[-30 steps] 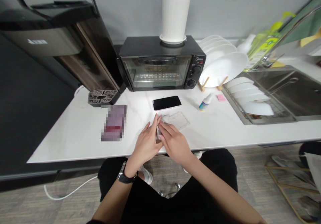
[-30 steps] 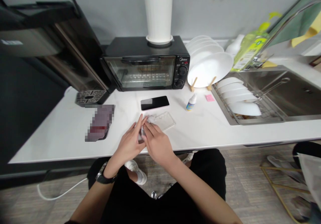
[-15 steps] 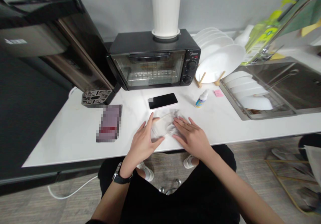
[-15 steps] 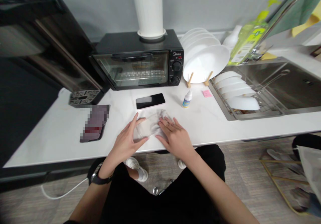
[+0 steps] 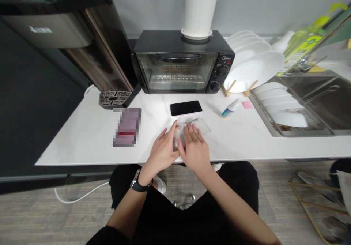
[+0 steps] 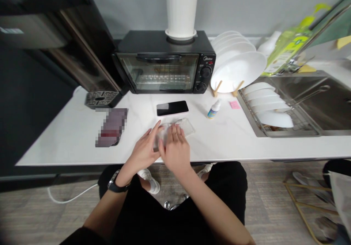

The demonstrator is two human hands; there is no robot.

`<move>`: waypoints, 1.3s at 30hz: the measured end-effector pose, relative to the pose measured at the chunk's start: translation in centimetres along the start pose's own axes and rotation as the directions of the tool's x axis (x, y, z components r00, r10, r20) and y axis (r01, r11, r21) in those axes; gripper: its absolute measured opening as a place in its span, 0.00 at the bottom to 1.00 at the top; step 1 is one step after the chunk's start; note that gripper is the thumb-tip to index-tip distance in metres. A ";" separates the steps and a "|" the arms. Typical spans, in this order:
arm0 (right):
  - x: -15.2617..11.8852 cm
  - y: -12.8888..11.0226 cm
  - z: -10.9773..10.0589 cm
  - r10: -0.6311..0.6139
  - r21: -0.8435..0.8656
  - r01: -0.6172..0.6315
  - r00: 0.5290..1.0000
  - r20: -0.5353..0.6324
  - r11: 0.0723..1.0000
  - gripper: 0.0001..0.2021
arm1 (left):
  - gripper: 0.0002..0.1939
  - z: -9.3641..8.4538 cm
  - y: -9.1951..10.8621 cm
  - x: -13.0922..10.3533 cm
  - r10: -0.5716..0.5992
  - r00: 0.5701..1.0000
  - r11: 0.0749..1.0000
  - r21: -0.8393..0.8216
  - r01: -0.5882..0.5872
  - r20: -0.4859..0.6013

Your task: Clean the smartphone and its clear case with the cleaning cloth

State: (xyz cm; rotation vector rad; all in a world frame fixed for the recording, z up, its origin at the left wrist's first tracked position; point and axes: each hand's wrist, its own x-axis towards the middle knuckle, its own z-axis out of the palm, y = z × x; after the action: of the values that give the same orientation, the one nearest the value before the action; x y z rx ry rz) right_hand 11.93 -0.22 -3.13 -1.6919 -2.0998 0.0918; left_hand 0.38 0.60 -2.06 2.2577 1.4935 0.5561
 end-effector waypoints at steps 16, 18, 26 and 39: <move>-2.7 2.7 -2.4 -0.159 0.050 0.154 0.975 0.153 0.987 0.20 | 0.35 0.2 0.3 0.0 0.013 1.000 1.000 -0.002 -0.013 0.001; -2.7 4.3 -2.7 -0.143 0.041 0.138 0.977 0.155 0.990 0.20 | 0.34 0.1 0.5 0.1 0.013 1.000 1.000 0.007 -0.013 0.012; -0.7 3.9 -1.6 0.001 -0.043 0.000 0.999 0.041 0.999 0.21 | 0.34 0.0 0.3 0.2 0.023 1.000 1.000 0.008 -0.023 0.016; -2.0 0.3 -1.7 -0.267 0.073 0.258 0.949 0.169 0.963 0.20 | 0.38 0.5 -0.3 0.2 0.032 0.999 0.998 0.054 -0.032 0.012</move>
State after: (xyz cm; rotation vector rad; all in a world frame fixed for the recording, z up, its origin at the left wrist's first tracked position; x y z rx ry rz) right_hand 13.12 -2.38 -2.26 -1.4047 -2.4142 0.2193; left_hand 0.50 0.79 -2.60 2.3255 1.4866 0.5172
